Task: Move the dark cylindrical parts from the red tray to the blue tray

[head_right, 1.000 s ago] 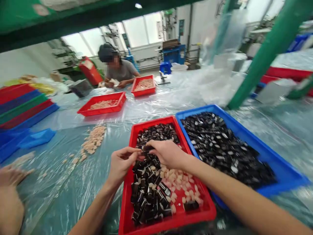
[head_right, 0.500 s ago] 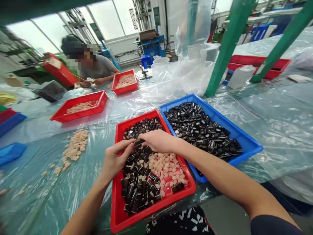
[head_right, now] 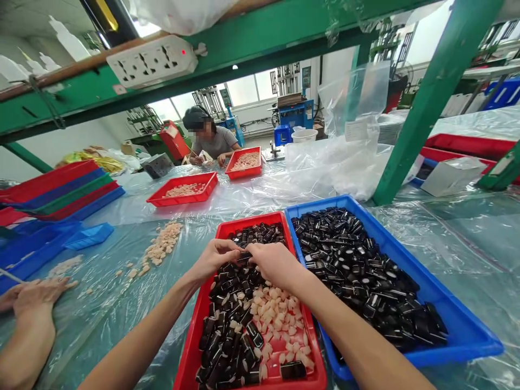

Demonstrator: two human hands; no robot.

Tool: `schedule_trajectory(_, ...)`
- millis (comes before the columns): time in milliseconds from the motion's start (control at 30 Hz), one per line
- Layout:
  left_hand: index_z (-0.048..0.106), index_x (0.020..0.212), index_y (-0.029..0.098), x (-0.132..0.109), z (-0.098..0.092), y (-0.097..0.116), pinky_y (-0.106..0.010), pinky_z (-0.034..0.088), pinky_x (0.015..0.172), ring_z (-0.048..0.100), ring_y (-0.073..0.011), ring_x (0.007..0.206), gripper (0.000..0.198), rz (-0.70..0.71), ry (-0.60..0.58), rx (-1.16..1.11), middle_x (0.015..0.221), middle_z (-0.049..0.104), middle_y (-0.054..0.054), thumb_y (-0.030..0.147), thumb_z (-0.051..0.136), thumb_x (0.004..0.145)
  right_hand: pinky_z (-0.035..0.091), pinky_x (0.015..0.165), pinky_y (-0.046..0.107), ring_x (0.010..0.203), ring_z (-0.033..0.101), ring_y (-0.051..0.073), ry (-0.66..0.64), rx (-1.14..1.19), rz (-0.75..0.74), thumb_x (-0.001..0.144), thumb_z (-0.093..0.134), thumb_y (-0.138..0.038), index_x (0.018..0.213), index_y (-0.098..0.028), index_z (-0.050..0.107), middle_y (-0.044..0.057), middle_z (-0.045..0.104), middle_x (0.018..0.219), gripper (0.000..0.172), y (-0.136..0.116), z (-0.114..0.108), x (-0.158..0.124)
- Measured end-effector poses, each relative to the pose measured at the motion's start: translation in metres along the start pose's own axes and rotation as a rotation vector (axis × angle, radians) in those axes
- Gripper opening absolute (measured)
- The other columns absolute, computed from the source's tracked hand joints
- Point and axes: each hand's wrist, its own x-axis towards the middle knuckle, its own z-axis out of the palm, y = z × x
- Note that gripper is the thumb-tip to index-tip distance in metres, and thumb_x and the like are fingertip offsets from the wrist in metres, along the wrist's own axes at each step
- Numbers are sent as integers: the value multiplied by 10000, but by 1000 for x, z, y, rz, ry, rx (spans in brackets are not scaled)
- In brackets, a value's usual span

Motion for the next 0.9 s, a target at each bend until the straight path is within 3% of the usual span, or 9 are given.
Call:
schedule_trajectory(167,774,793,148,8,0,4,-201,492,620,648,-121,620,220,-10,-17,-15,697,735,-41,342,806,695,471,661,302,916,699,246,56,-41,-10,968,473,-179,1123,-135,572,98,709,1036,190,0,-11,1)
schedule_trajectory(300,759,774,172,16,0,10,-200,494,580,660,-130,603,234,-33,77,-72,703,742,-29,361,828,656,511,687,317,942,694,243,125,-62,10,960,464,-159,1155,-138,554,95,699,1070,216,0,-19,4)
schedule_trajectory(500,735,683,154,26,13,27,-205,508,561,626,-116,538,186,25,130,72,613,700,-10,310,820,631,524,728,324,942,691,237,117,-41,53,946,469,-129,1161,-146,558,92,697,1090,233,7,-24,4)
schedule_trajectory(700,701,678,147,25,31,19,-262,572,620,663,-140,633,197,25,267,-179,717,726,-34,329,766,638,490,817,315,1026,670,230,130,77,108,994,417,-196,1224,-162,546,118,669,1198,266,9,-24,5)
schedule_trajectory(900,712,743,106,18,37,9,-287,572,611,672,-147,583,224,55,272,-316,709,724,-76,313,713,659,493,828,334,1016,675,252,147,91,83,967,421,-190,1212,-177,582,118,698,1150,293,3,-28,0)
